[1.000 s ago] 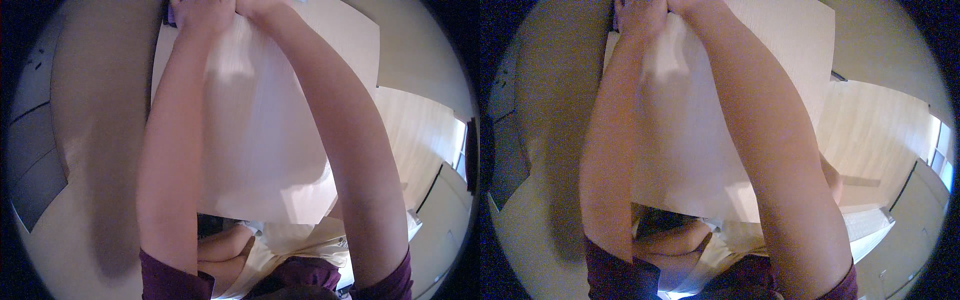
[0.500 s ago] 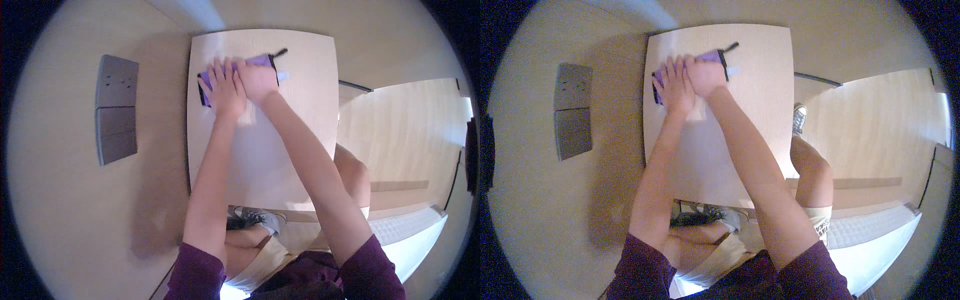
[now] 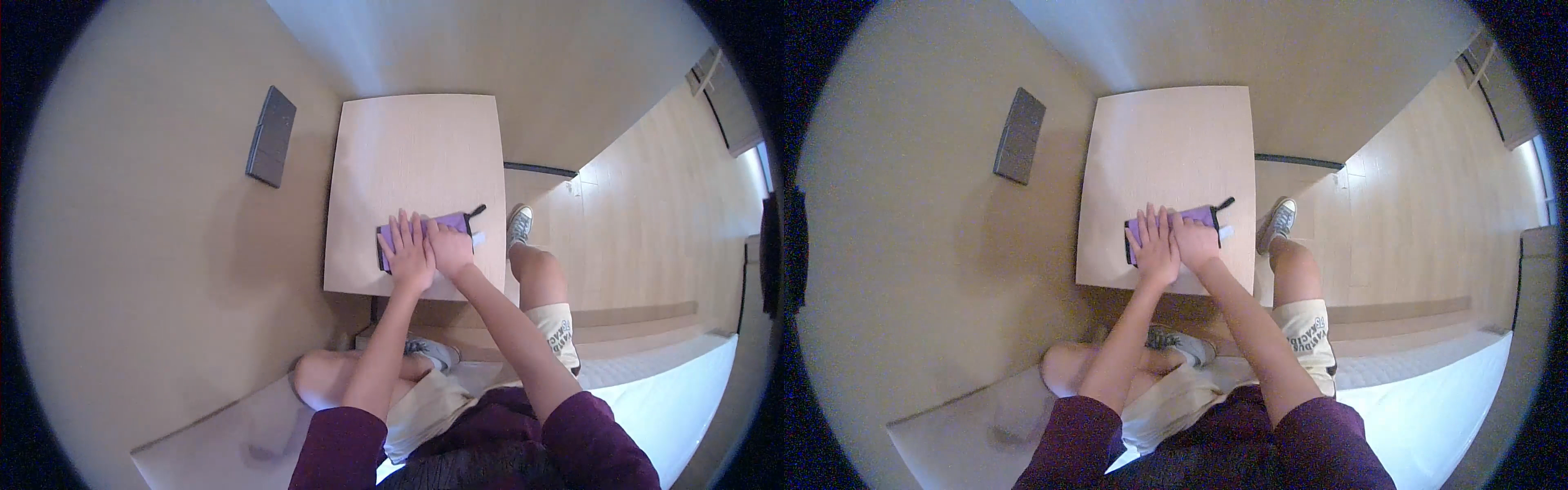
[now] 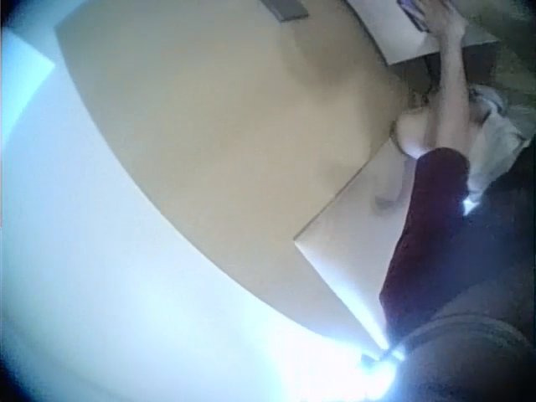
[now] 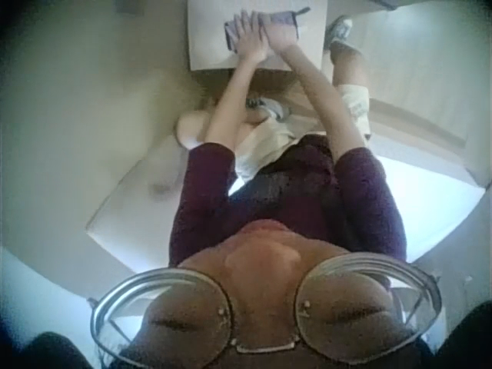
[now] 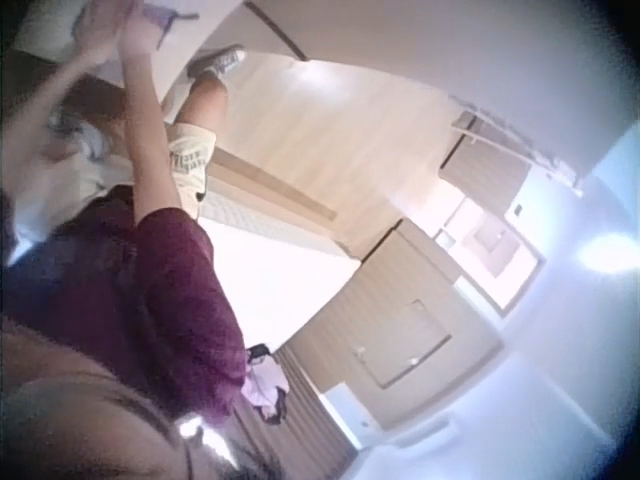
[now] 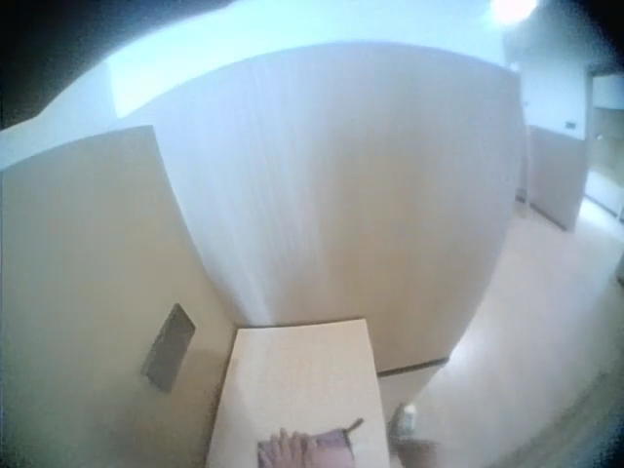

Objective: The person folds a purple pouch on a small white table. They press the fabric flat, tuck the edges in, and fold it into a smaller rectangle by hand.

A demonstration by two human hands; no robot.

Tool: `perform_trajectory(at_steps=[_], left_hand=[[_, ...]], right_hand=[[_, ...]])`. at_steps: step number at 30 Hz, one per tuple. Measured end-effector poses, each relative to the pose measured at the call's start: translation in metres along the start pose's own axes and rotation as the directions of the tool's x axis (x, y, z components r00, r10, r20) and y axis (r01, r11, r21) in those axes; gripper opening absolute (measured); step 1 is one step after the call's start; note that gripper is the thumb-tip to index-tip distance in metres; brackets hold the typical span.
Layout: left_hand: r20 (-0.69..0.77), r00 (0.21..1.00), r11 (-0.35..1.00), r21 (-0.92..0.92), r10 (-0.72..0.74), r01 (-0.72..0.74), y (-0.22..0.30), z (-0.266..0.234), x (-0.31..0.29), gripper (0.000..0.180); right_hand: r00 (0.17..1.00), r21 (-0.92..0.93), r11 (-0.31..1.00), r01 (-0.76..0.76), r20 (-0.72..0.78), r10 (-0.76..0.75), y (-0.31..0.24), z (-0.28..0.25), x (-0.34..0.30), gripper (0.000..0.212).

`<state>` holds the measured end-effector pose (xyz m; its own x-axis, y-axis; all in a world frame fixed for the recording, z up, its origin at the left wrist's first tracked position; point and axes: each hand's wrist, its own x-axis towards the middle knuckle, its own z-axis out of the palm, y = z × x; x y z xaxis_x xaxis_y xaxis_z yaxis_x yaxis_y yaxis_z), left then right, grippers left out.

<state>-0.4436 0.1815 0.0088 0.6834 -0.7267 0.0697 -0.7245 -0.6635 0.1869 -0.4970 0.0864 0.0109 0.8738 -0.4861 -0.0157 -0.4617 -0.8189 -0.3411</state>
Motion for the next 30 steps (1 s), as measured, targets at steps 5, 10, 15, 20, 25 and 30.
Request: perform_trajectory(at_steps=[5,10,15,20,25,30], left_hand=[[0.041,0.999,1.0,-0.002,0.019,-0.019,0.014,-0.013,-0.054,0.061],[0.07,0.994,0.996,0.019,0.081,-0.082,0.011,-0.013,-0.074,0.063],[-0.013,0.998,0.996,-0.058,0.06,-0.061,0.003,-0.011,-0.085,0.064],[-0.144,0.99,0.977,-0.211,0.007,-0.038,0.02,-0.019,-0.102,0.055],[-0.049,0.998,0.986,-0.159,0.032,-0.039,0.026,-0.02,-0.115,0.049],[-0.117,0.989,0.986,-0.151,-0.085,0.067,0.02,-0.01,-0.11,0.058]], right_hand=[[1.0,0.073,0.997,0.001,-0.025,0.0,-0.007,-0.006,-0.066,0.022],[0.993,0.101,0.995,0.021,-0.117,-0.009,-0.007,-0.004,-0.099,0.024],[0.982,0.577,0.817,-0.002,-0.154,0.111,0.005,-0.02,-0.12,0.022],[0.963,0.5,0.852,0.157,-0.267,-0.02,0.012,-0.032,-0.141,0.047],[0.964,0.05,0.966,0.253,-0.093,-0.248,0.012,-0.021,-0.15,0.058],[0.971,-0.075,0.968,0.238,0.01,-0.237,0.0,-0.018,-0.15,0.061]])
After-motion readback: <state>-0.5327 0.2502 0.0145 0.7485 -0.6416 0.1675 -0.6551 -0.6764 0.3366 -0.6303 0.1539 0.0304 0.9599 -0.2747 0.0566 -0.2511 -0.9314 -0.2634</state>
